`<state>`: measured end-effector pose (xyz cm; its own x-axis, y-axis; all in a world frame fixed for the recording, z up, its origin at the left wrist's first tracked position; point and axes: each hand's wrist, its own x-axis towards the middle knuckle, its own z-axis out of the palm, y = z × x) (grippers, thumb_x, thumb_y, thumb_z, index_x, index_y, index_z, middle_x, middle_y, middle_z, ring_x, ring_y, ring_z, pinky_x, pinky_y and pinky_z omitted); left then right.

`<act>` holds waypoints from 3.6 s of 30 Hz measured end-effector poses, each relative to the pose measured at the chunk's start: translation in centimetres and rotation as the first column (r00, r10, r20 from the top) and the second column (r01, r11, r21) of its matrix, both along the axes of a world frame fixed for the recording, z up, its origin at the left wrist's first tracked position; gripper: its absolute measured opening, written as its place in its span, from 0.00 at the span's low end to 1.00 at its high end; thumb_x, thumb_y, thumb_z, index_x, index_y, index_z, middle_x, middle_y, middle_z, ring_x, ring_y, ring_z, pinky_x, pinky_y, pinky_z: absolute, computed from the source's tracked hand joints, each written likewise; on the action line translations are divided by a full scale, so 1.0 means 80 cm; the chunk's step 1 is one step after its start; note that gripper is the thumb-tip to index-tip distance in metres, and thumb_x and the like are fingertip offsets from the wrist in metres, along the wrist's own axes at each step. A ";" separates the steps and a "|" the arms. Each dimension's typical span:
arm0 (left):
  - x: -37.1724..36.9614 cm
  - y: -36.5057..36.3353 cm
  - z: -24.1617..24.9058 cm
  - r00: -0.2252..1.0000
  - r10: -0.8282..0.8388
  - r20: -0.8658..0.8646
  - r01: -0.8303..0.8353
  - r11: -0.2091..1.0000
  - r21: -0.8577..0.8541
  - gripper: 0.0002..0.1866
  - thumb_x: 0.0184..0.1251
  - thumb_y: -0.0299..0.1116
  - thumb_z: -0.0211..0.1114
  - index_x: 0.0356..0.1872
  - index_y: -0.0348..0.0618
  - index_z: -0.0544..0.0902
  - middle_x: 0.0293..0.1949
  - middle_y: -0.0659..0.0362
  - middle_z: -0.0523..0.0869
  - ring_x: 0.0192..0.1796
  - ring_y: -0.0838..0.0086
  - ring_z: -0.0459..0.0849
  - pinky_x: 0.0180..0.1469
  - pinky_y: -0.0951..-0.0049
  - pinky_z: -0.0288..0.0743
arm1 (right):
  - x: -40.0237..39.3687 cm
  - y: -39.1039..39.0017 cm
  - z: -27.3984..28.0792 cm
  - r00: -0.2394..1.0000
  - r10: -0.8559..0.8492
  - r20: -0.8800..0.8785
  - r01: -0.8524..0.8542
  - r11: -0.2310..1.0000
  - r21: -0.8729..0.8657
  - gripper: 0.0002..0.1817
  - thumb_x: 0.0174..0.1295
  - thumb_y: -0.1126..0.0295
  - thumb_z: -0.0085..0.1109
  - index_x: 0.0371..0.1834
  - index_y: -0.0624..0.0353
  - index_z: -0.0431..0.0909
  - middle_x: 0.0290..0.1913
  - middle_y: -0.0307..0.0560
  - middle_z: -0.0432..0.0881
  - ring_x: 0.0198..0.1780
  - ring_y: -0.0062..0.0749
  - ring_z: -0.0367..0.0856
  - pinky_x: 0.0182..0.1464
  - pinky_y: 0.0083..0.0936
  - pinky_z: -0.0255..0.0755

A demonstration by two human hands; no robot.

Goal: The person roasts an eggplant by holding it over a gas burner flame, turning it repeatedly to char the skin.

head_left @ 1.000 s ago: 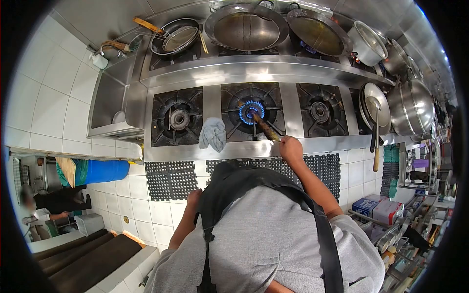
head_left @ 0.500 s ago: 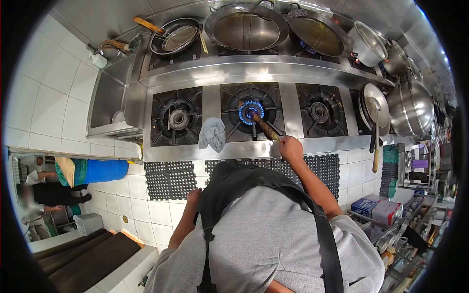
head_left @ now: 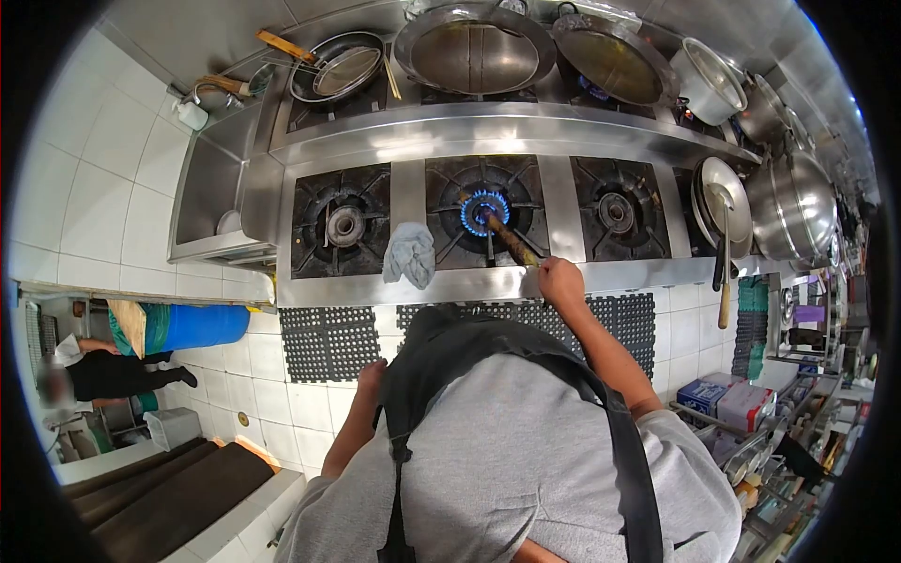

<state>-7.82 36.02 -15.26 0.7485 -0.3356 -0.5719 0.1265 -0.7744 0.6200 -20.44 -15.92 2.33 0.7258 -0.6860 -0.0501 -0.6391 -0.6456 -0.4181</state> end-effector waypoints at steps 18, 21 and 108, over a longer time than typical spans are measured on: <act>0.004 -0.020 0.051 0.998 0.020 -0.067 -0.026 0.995 -0.099 0.11 0.63 0.34 0.60 0.39 0.35 0.82 0.34 0.53 0.84 0.39 0.67 0.84 0.41 0.66 0.75 | 0.003 -0.002 0.007 1.000 0.020 -0.021 -0.020 0.999 0.028 0.12 0.57 0.64 0.55 0.31 0.60 0.84 0.31 0.63 0.84 0.36 0.59 0.83 0.42 0.49 0.76; 0.004 -0.008 0.047 0.955 -0.246 0.168 0.244 0.969 0.029 0.10 0.63 0.34 0.61 0.40 0.38 0.82 0.36 0.50 0.85 0.41 0.61 0.85 0.42 0.63 0.76 | 0.006 -0.002 0.002 0.999 0.014 -0.034 -0.013 1.000 0.017 0.12 0.57 0.64 0.56 0.31 0.61 0.84 0.31 0.64 0.84 0.36 0.59 0.83 0.42 0.49 0.77; -0.021 -0.001 -0.078 0.999 0.000 -0.045 -0.001 1.000 -0.027 0.23 0.57 0.51 0.67 0.45 0.42 0.88 0.40 0.54 0.90 0.45 0.70 0.87 0.48 0.69 0.77 | 0.017 0.002 0.005 0.997 -0.081 0.020 0.077 0.985 0.157 0.12 0.54 0.61 0.66 0.31 0.60 0.85 0.29 0.59 0.84 0.34 0.54 0.84 0.38 0.42 0.76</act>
<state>-9.50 35.91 -21.46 0.7225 -0.3513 -0.5954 0.1546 -0.7574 0.6344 -19.06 -15.76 2.73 0.6723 -0.7263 -0.1429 -0.6729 -0.5192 -0.5269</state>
